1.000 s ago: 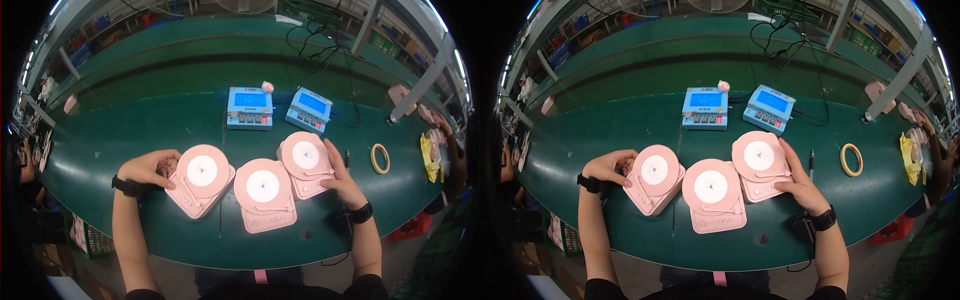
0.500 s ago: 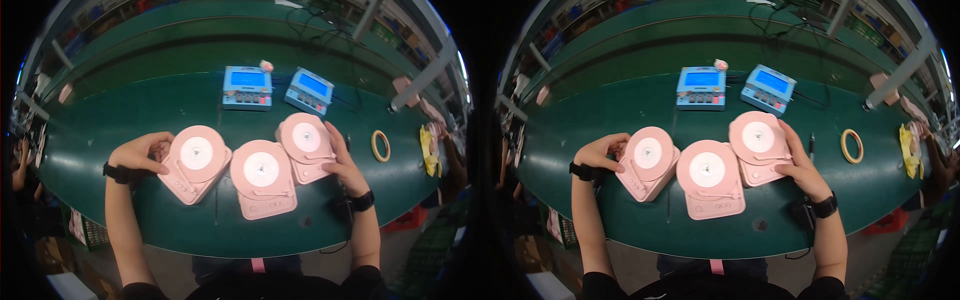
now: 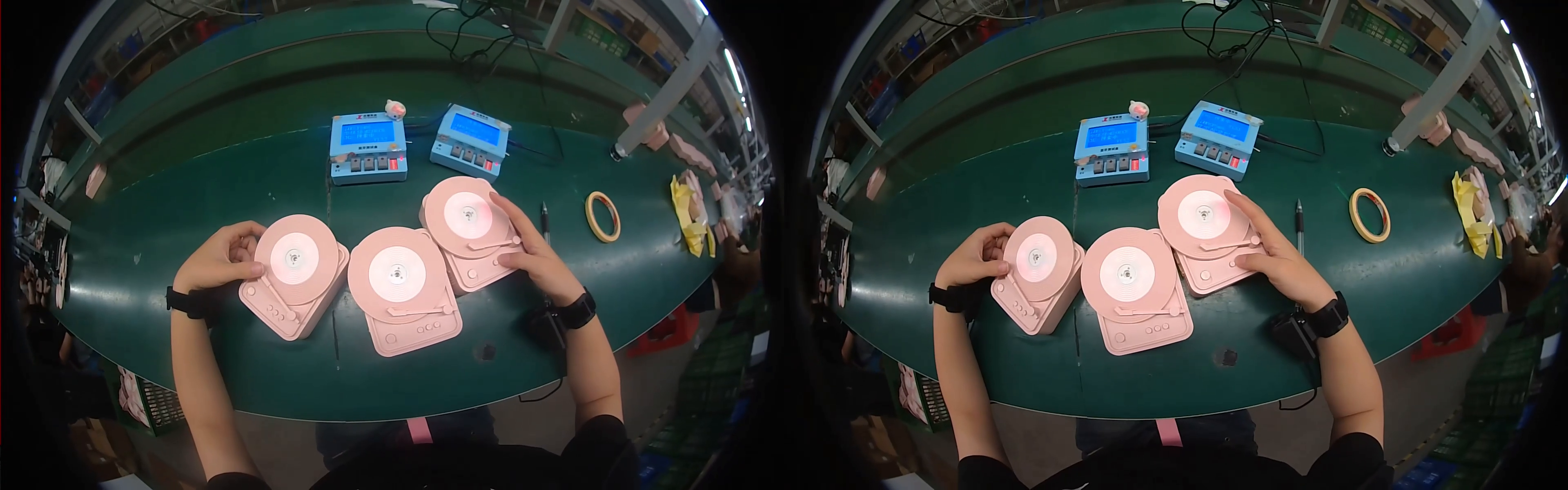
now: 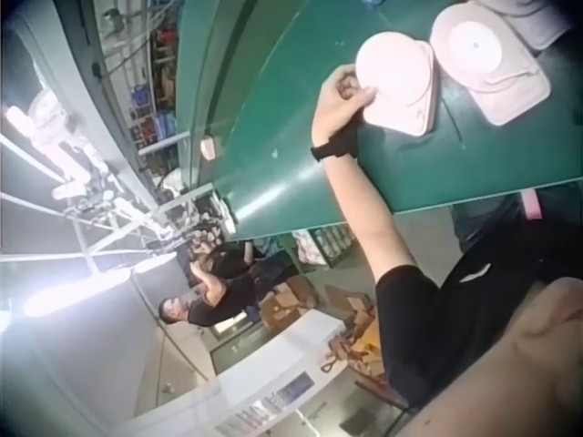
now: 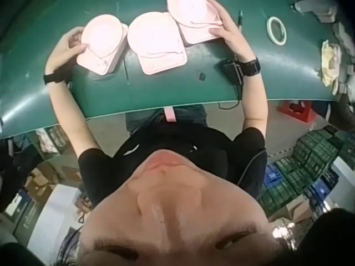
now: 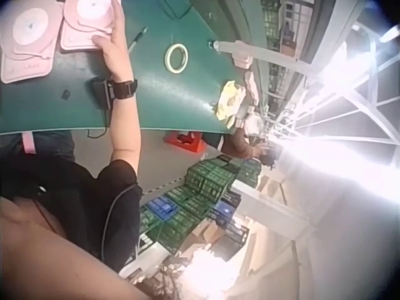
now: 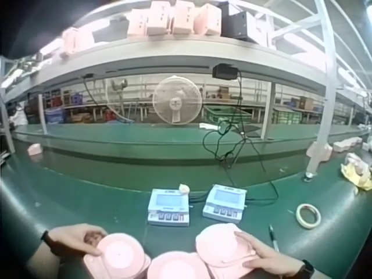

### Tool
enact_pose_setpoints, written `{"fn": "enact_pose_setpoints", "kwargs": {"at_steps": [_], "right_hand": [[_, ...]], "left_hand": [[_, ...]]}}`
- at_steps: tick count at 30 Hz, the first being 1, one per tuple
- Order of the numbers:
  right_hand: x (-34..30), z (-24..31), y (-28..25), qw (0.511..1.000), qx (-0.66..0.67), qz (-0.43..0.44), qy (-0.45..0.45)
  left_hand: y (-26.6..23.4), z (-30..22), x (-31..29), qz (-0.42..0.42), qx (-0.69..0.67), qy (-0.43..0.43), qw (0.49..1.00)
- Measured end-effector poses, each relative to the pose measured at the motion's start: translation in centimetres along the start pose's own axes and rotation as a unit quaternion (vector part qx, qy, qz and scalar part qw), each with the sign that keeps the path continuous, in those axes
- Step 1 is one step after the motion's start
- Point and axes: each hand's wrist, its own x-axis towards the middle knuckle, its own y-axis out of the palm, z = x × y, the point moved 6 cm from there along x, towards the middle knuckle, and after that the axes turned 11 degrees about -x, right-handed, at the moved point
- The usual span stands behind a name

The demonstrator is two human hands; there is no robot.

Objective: The person picks up pink record players and speakers from a conveyor belt, places them on the table, and presses buttons on the devices while sliding the tonearms across the spinning platters. They then move the speakers and record players back onto the conveyor belt.

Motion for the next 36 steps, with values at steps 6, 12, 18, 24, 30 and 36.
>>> {"fn": "enact_pose_setpoints", "kwargs": {"at_steps": [6,12,18,24,30,36], "right_hand": [[0.0,-0.2,0.2,0.999,-0.028,-0.019,-0.014],[0.0,-0.2,0.2,0.999,-0.031,-0.023,-0.022],[-0.1,0.0,0.1,0.999,-0.021,-0.014,-0.021],[-0.2,0.0,0.2,1.000,-0.012,-0.018,-0.010],[0.0,-0.4,0.0,0.999,-0.023,-0.020,-0.018],[-0.5,0.8,-0.1,0.992,-0.093,-0.055,-0.069]], "left_hand": [[-0.1,-0.2,0.0,-0.005,0.020,0.007,1.000],[0.1,-0.4,-0.1,-0.002,0.023,0.002,1.000],[-0.1,0.0,-0.1,-0.004,0.026,0.002,1.000],[0.2,-0.1,0.0,-0.008,0.018,0.024,1.000],[0.6,-0.5,0.0,-0.012,0.010,0.030,0.999],[0.7,-0.6,-0.1,-0.009,0.000,0.035,0.999]]}}
